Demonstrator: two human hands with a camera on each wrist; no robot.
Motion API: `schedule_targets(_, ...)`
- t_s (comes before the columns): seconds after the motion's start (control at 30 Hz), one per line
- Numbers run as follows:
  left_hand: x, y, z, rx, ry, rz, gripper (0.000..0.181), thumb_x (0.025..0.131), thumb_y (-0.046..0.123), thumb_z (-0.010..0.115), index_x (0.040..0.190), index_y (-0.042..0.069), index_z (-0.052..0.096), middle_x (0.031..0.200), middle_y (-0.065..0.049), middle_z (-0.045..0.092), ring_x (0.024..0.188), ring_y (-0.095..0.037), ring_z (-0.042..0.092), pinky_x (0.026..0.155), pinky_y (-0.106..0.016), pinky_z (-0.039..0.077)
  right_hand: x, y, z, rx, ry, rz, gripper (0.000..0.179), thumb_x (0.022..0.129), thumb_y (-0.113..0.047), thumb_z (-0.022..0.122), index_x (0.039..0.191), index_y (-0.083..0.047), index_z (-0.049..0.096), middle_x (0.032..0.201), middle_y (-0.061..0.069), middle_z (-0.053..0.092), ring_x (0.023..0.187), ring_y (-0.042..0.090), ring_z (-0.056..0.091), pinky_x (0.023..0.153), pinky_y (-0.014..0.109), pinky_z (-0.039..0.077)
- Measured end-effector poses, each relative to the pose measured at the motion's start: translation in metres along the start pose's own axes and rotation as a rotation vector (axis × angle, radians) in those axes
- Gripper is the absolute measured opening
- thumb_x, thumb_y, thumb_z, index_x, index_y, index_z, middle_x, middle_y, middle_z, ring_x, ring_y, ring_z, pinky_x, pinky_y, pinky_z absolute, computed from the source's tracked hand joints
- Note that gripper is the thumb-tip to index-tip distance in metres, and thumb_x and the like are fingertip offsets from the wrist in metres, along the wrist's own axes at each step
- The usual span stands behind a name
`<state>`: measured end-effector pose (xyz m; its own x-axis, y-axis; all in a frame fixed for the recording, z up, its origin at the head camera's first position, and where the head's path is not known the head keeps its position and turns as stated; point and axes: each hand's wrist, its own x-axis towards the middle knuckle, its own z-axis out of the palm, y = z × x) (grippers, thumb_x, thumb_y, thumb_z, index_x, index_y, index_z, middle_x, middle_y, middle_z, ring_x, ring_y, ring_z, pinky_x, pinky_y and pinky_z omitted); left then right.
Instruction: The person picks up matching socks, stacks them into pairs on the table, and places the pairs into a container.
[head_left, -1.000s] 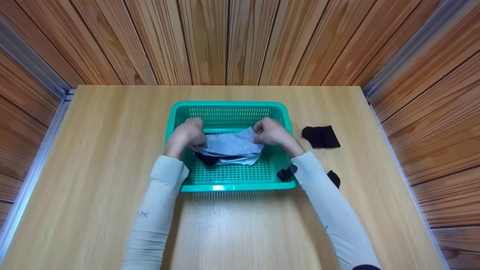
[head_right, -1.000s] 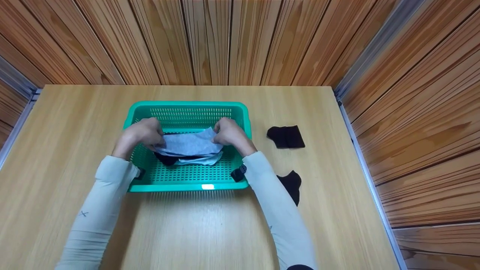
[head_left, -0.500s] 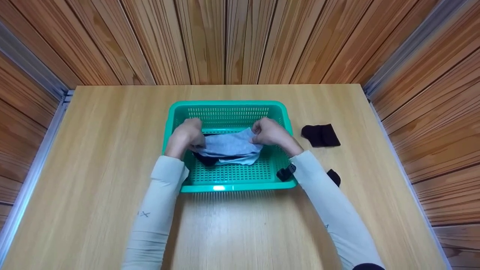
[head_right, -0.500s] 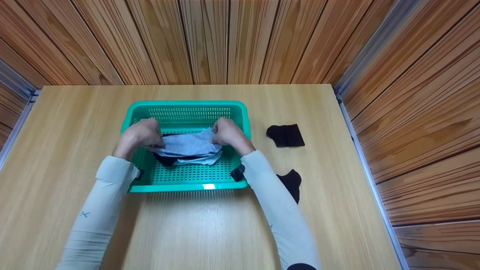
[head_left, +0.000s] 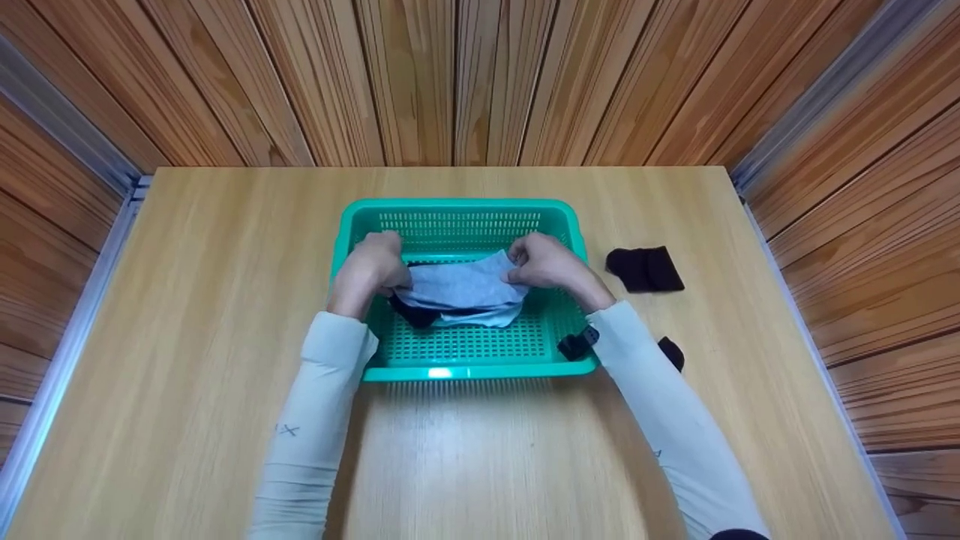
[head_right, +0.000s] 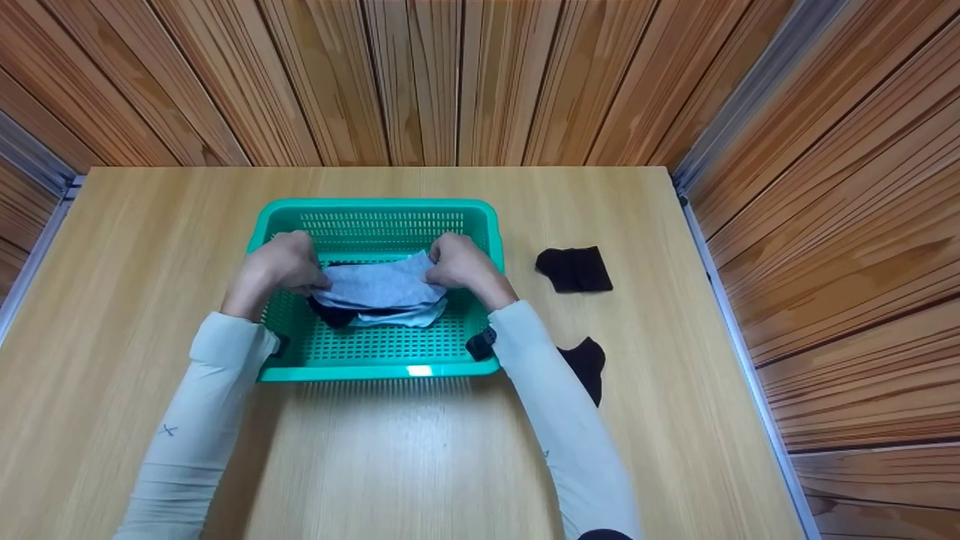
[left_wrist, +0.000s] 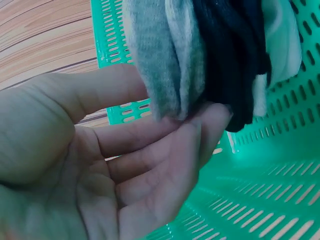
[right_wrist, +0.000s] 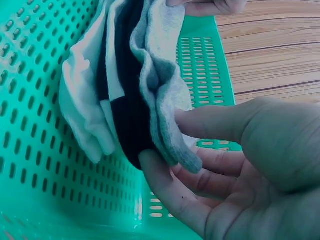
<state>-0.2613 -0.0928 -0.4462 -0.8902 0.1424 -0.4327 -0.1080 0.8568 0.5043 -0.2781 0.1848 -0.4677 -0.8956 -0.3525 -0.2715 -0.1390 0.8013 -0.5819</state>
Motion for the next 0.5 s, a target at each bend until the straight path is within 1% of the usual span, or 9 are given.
schedule_targets(0.03,0.000,0.000,-0.001,-0.004,0.000,-0.002,0.013,0.095,0.006,0.070,0.096,0.004,0.057,0.080,-0.006,0.050,0.061,-0.016,0.057,0.052,-0.023,0.047,-0.001,0.000,-0.001,-0.002,-0.001,0.002,0.027,0.093,-0.017,0.079,0.112,0.000,0.070,0.073,-0.002,0.055,0.063,0.012,0.047,0.062,0.026,0.040)
schedule_targets(0.1,-0.002,-0.001,-0.003,-0.007,0.001,-0.005,0.014,0.095,0.007,0.070,0.102,0.002,0.059,0.082,-0.007,0.050,0.061,-0.017,0.055,0.052,-0.024,0.045,-0.002,-0.002,-0.003,-0.005,-0.002,0.004,0.034,0.093,-0.019,0.079,0.118,0.002,0.070,0.079,0.002,0.061,0.066,0.012,0.051,0.063,0.026,0.043)
schedule_targets(0.23,-0.007,-0.001,-0.007,-0.001,0.007,-0.014,0.023,0.096,0.010,0.071,0.112,0.001,0.058,0.085,-0.007,0.048,0.065,-0.019,0.053,0.057,-0.027,0.044,-0.005,-0.004,-0.005,-0.009,0.000,0.004,0.036,0.093,-0.021,0.080,0.118,0.002,0.070,0.091,0.009,0.073,0.073,0.013,0.059,0.066,0.025,0.047)
schedule_targets(0.33,-0.011,0.000,-0.010,0.010,0.027,0.000,0.028,0.095,0.013,0.073,0.115,0.003,0.057,0.085,-0.007,0.047,0.068,-0.020,0.050,0.062,-0.030,0.043,-0.008,-0.006,-0.008,0.006,0.010,0.002,0.034,0.093,-0.020,0.079,0.119,0.001,0.070,0.101,0.014,0.075,0.080,0.016,0.065,0.070,0.026,0.050)
schedule_targets(0.43,-0.016,0.002,-0.013,0.027,0.048,0.028,0.023,0.094,0.015,0.074,0.105,0.005,0.057,0.077,-0.004,0.041,0.064,-0.019,0.043,0.062,-0.032,0.039,-0.012,-0.007,-0.011,0.012,0.026,-0.010,0.033,0.095,-0.019,0.076,0.121,0.001,0.071,0.109,0.016,0.075,0.089,0.020,0.066,0.074,0.027,0.051)
schedule_targets(0.5,-0.019,0.003,-0.015,0.037,0.065,0.050,0.021,0.094,0.016,0.074,0.092,0.007,0.055,0.070,0.000,0.037,0.059,-0.017,0.039,0.058,-0.030,0.035,-0.015,-0.009,-0.014,0.021,0.034,-0.016,0.032,0.095,-0.018,0.074,0.121,0.001,0.071,0.113,0.016,0.073,0.093,0.022,0.065,0.076,0.028,0.050)
